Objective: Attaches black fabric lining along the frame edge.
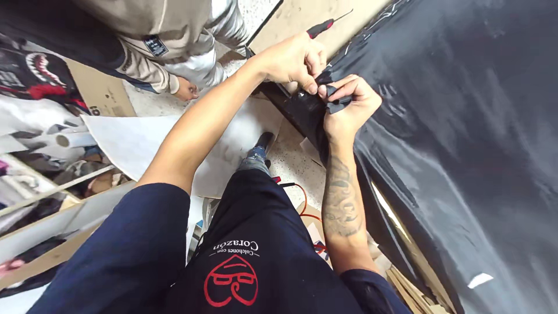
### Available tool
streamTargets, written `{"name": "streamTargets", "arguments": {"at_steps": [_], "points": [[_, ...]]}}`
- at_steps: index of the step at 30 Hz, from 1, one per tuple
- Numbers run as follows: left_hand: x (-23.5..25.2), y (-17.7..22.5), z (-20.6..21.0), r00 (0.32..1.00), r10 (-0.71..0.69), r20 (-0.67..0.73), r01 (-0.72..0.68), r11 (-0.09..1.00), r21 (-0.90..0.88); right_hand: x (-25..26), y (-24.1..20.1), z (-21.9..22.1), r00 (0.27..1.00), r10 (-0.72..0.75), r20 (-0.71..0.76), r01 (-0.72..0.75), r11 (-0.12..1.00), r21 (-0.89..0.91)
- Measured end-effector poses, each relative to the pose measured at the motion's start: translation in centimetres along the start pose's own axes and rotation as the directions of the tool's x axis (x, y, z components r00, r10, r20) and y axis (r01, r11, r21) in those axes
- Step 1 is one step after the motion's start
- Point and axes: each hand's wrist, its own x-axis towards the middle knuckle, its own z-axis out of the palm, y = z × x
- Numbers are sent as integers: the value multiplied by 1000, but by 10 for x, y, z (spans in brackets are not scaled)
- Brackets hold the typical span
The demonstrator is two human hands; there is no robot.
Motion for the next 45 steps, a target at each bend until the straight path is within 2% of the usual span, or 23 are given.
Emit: {"name": "streamTargets", "arguments": {"at_steps": [6,9,11,12,13,15,17,18,19,20,21,22,23,24,25,26,29,31,34,37,39,42,45], "points": [[-13,7,4,999,-31,-35,30,998,-55,-3,-2,10,996,27,-81,-37,991,-127],[-3,9,2,998,-54,15,52,994,96,-2,1,11,997,38,-71,-47,990,-132],[3,12,1,997,-69,29,62,977,204,0,-3,10,998,10,-66,-29,959,-282],[4,14,1,996,-79,35,69,969,238,-2,-13,9,998,-15,-58,-14,884,-467],[4,16,2,995,-90,38,77,962,264,-9,-32,9,1000,-17,-25,-4,737,-676],[4,18,0,994,-109,31,96,956,278,-41,-70,15,997,-31,77,81,535,-841],[5,21,-3,988,-155,23,142,947,290,-107,-69,31,968,-82,237,237,609,-757],[5,23,-1,981,-190,32,172,939,299,-153,-58,36,925,60,375,237,679,-695],[5,26,1,974,-220,47,196,932,304,-197,-39,37,808,306,504,158,712,-684],[8,28,-2,969,-243,47,217,924,314,-233,-10,37,597,575,560,51,669,-741],[10,32,-4,964,-264,38,239,918,316,-266,22,35,328,774,541,-34,582,-812],[9,34,-2,958,-284,30,262,914,310,-304,47,30,74,861,504,-65,508,-859],[9,37,0,952,-307,19,286,907,309,-338,66,25,-103,869,484,-58,481,-875],[10,39,-1,943,-332,9,314,899,307,-358,78,25,-222,848,480,-22,488,-872],[9,40,-2,933,-360,6,342,890,303,-371,81,32,-274,832,482,-18,497,-868],[10,41,-2,920,-391,0,374,879,297,-375,80,41,-277,833,478,-42,487,-872],[10,43,3,887,-461,11,439,853,283,-389,82,57,-162,880,446,-173,420,-891],[20,47,-6,909,-415,43,384,873,300,-369,91,67,-98,946,308,-259,274,-926],[19,44,-5,915,-390,106,348,893,285,-333,35,42,-14,996,90,-467,73,-881],[24,29,-11,945,-308,108,274,928,252,-285,-63,4,120,992,45,-723,118,-681],[15,16,-4,956,-272,107,252,953,165,-260,-134,20,151,988,-25,-861,119,-494],[22,4,-4,970,-226,87,219,973,77,-188,-159,71,345,921,-180,-874,246,-418],[24,6,-5,957,-259,134,248,965,91,-114,-125,127,414,910,-34,-815,353,-459]]}}
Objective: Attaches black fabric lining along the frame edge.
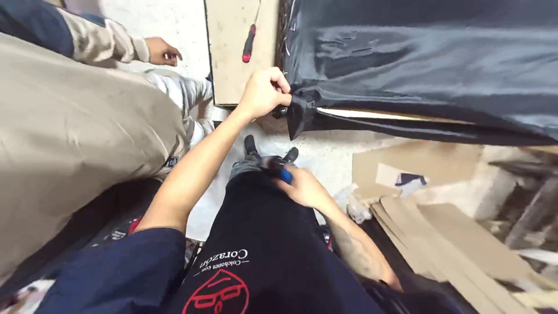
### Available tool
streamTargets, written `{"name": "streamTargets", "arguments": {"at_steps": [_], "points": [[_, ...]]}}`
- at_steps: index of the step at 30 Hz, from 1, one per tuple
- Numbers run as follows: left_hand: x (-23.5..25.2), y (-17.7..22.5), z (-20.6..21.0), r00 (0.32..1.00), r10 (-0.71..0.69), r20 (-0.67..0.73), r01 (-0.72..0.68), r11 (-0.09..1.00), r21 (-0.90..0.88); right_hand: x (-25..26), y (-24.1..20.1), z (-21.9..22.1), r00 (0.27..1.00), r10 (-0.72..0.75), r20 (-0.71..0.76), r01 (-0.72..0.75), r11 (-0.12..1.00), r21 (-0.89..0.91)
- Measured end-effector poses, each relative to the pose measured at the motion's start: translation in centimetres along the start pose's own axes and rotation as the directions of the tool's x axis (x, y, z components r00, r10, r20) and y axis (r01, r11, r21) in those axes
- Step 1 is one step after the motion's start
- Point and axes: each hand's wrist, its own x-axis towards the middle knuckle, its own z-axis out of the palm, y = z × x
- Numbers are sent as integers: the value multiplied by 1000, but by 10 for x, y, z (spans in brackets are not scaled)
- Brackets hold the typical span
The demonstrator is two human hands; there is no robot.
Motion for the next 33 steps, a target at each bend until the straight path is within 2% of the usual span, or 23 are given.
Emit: {"name": "streamTargets", "arguments": {"at_steps": [2,4,6,8,10,11,14,16,24,29,33], "points": [[2,4,-1,1000,-24,20,24,999,23,39,-17,16,997,71,31,-72,997,36],[7,5,-2,1000,-14,21,13,1000,18,48,-13,25,962,230,-146,-216,970,108],[4,0,-2,1000,-7,12,7,1000,-14,22,-4,30,849,314,-424,-262,949,179],[6,-3,0,1000,-9,-13,8,998,-68,-4,2,20,687,316,-655,-219,949,227],[-1,-5,6,999,-34,-20,31,991,-130,-25,-2,16,575,336,-746,-163,941,297],[2,-4,7,999,-29,-39,22,988,-151,-25,-6,11,566,304,-766,-112,949,294],[1,-4,10,996,-45,-75,32,986,-166,-23,-29,16,687,187,-702,-17,970,242],[2,-3,12,993,-68,-94,52,985,-166,-12,-42,26,718,115,-686,42,977,207],[4,2,14,980,-174,-100,152,969,-194,16,-58,30,659,34,-751,48,995,87],[4,3,12,977,-191,-94,173,969,-178,17,-53,34,541,115,-833,-47,993,106],[3,2,14,974,-204,-98,183,965,-188,12,-47,32,565,150,-812,-52,988,146]]}}
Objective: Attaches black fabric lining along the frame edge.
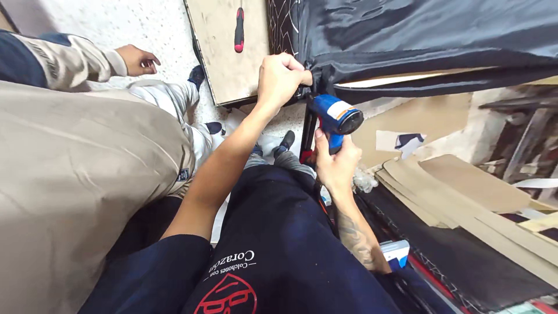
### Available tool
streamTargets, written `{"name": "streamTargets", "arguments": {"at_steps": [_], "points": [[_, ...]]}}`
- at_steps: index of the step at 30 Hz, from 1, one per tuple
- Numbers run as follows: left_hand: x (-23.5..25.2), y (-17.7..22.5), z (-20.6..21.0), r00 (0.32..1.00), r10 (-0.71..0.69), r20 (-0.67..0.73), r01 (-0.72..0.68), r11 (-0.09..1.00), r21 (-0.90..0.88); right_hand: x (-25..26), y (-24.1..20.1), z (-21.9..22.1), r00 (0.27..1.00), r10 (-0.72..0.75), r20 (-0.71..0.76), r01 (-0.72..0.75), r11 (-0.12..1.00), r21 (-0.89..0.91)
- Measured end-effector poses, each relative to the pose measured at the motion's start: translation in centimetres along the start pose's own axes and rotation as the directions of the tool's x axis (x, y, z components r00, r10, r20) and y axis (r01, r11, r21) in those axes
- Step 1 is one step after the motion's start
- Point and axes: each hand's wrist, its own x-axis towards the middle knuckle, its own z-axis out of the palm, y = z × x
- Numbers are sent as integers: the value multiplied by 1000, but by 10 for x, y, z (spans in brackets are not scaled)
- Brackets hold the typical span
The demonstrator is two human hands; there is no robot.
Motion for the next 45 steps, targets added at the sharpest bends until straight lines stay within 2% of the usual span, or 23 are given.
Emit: {"name": "streamTargets", "arguments": {"at_steps": [6,10,13,16,18,20,21,23,26,28,30,33,35,37,39,42,45], "points": [[0,-3,0,1000,20,-13,-20,1000,6,-1,-7,3,999,1,41,-2,1000,14],[-2,-7,0,999,50,-14,-50,999,-4,1,-16,1,997,60,53,-56,996,-66],[-1,-6,-1,997,77,-12,-77,997,-22,0,-19,-26,992,66,104,-59,996,-68],[-5,-8,-8,972,229,47,-229,973,-4,-20,-1,-66,987,33,156,-16,993,-113],[-12,-2,-21,896,402,190,-411,911,9,-33,30,-84,977,62,203,-21,980,-200],[-29,2,-36,780,537,322,-530,840,-116,-46,83,-88,936,242,254,-165,943,-289],[-39,-1,-42,752,564,342,-519,826,-220,-55,119,-87,893,365,262,-273,904,-330],[-56,-7,-46,724,580,373,-449,807,-384,-79,206,-87,760,608,228,-490,768,-413],[-89,-11,-25,678,522,517,-348,848,-399,-128,335,-103,500,842,202,-699,530,-480],[-131,-6,17,638,385,667,-310,921,-234,-172,393,-123,347,907,237,-780,420,-464],[-165,1,87,560,220,799,-351,936,-12,-211,437,-143,232,936,266,-849,328,-414],[-185,-3,216,456,43,889,-447,875,187,-264,495,-165,155,930,332,-931,250,-266],[-180,-3,303,407,-65,911,-543,785,298,-295,540,-172,152,902,405,-955,239,-174],[-169,13,395,342,-184,922,-645,668,372,-316,592,-178,201,856,477,-971,237,-15],[-161,33,479,298,-271,915,-736,546,401,-323,639,-184,214,814,540,-976,206,76],[-137,67,593,237,-299,924,-841,414,349,-283,672,-204,250,810,531,-967,189,168],[-123,94,681,188,-331,925,-880,361,308,-218,699,-244,361,836,413,-931,299,209]]}}
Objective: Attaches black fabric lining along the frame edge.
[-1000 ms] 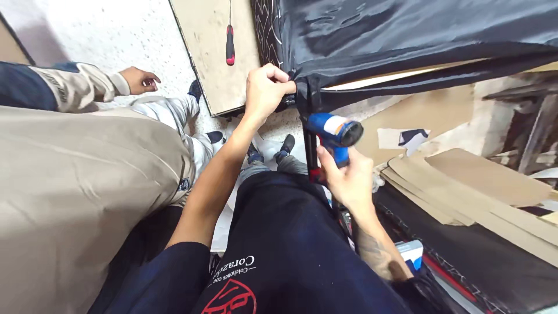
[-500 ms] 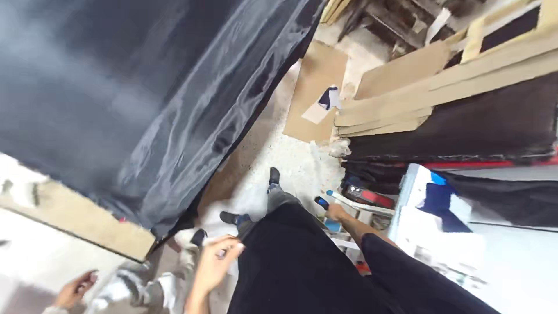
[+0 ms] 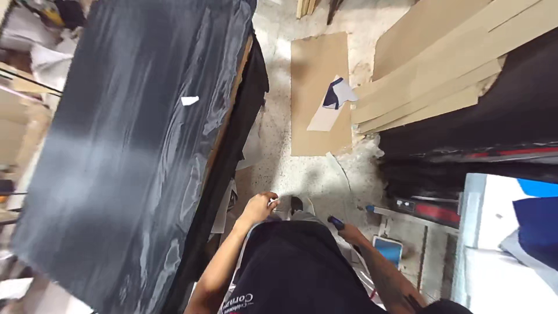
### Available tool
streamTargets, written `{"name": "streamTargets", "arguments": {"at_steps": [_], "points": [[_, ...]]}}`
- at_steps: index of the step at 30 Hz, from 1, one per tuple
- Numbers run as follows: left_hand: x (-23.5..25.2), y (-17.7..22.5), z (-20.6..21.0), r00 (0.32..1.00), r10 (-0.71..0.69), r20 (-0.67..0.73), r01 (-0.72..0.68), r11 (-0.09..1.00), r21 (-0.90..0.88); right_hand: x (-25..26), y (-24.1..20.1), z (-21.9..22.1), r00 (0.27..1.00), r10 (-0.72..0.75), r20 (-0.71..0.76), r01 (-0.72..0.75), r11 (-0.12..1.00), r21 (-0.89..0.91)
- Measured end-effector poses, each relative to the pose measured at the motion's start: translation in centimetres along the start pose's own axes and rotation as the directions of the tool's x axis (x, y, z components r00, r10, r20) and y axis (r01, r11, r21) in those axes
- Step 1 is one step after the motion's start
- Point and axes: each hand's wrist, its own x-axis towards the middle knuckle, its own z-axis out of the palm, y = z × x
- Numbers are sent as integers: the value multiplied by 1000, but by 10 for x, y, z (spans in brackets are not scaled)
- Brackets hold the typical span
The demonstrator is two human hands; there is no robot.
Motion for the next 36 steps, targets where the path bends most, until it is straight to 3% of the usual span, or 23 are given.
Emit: {"name": "streamTargets", "arguments": {"at_steps": [3,6,9,11,12,14,17,19,21,25,29,31,33,34,36], "points": [[78,12,-40,998,30,-58,-40,983,-179,64,-72,-49,989,-146,22,148,979,-141],[179,8,-80,965,-157,-209,55,904,-423,126,-150,-96,978,-192,85,209,928,-308],[302,11,-152,767,-384,-513,116,870,-478,165,-236,-143,983,-169,72,184,907,-378],[387,6,-202,671,-459,-582,45,810,-585,184,-286,-163,986,-164,39,167,909,-381],[429,0,-227,650,-521,-554,17,738,-674,194,-309,-168,988,-154,14,148,914,-378],[544,-5,-292,628,-627,-461,-34,570,-821,250,-362,-220,977,-182,-110,130,920,-369],[621,-34,-312,479,-862,-166,100,241,-965,256,-396,-262,983,-123,138,177,849,-497],[675,-42,-342,409,-907,-99,-17,101,-995,280,-442,-317,969,-172,175,243,780,-576],[687,-43,-348,331,-942,-46,-73,23,-997,279,-468,-353,950,-229,214,313,697,-645],[706,-61,-350,170,-979,-115,-15,114,-993,317,-510,-400,921,-254,296,390,596,-702],[681,-46,-336,247,-942,-228,162,273,-948,347,-532,-452,860,-78,503,449,583,-677],[662,-21,-331,288,-906,-310,184,370,-910,357,-542,-478,800,-35,599,526,520,-673],[641,12,-329,292,-848,-442,89,485,-870,363,-545,-507,763,-47,645,577,498,-647],[634,27,-330,272,-814,-513,29,540,-841,367,-547,-521,754,-50,656,583,510,-632],[616,60,-334,198,-815,-545,-63,544,-837,368,-542,-543,732,-62,678,586,564,-582]]}}
